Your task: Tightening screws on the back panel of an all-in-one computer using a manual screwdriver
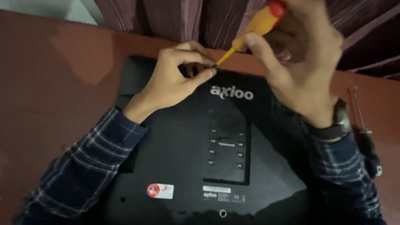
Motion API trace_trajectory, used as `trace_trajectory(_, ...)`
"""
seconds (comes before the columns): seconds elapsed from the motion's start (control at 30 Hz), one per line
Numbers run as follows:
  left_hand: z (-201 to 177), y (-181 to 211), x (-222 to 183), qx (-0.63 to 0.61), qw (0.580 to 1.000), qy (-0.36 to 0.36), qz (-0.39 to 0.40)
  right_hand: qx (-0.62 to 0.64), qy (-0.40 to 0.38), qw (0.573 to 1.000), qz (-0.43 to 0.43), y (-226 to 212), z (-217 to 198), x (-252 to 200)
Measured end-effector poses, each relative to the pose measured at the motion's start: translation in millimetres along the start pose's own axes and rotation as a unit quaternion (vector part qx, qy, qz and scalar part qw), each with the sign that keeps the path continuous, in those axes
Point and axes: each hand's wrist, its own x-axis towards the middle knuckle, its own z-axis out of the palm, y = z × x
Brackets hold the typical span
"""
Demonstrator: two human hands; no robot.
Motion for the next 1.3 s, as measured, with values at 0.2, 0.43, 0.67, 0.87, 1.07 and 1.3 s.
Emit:
trace_trajectory(0.2,1,-16,13,0.050,0.998,0.006,0.039,-0.078,0.031,0.995,-0.045,2,13,-5)
trace_trajectory(0.43,7,-31,47,0.057,0.995,-0.070,0.044,-0.105,0.088,0.988,-0.067,24,13,-10)
trace_trajectory(0.67,-11,-38,38,0.023,0.993,-0.111,0.016,-0.160,0.102,0.979,-0.073,29,24,-15)
trace_trajectory(0.87,-12,-34,34,0.073,0.992,-0.106,-0.014,-0.214,0.127,0.951,-0.186,48,27,-30)
trace_trajectory(1.07,-12,-35,34,0.092,0.988,-0.122,0.029,-0.271,0.108,0.930,-0.223,54,28,-33)
trace_trajectory(1.3,-11,-40,36,0.107,0.984,-0.137,0.040,-0.227,0.072,0.956,-0.170,53,28,-35)
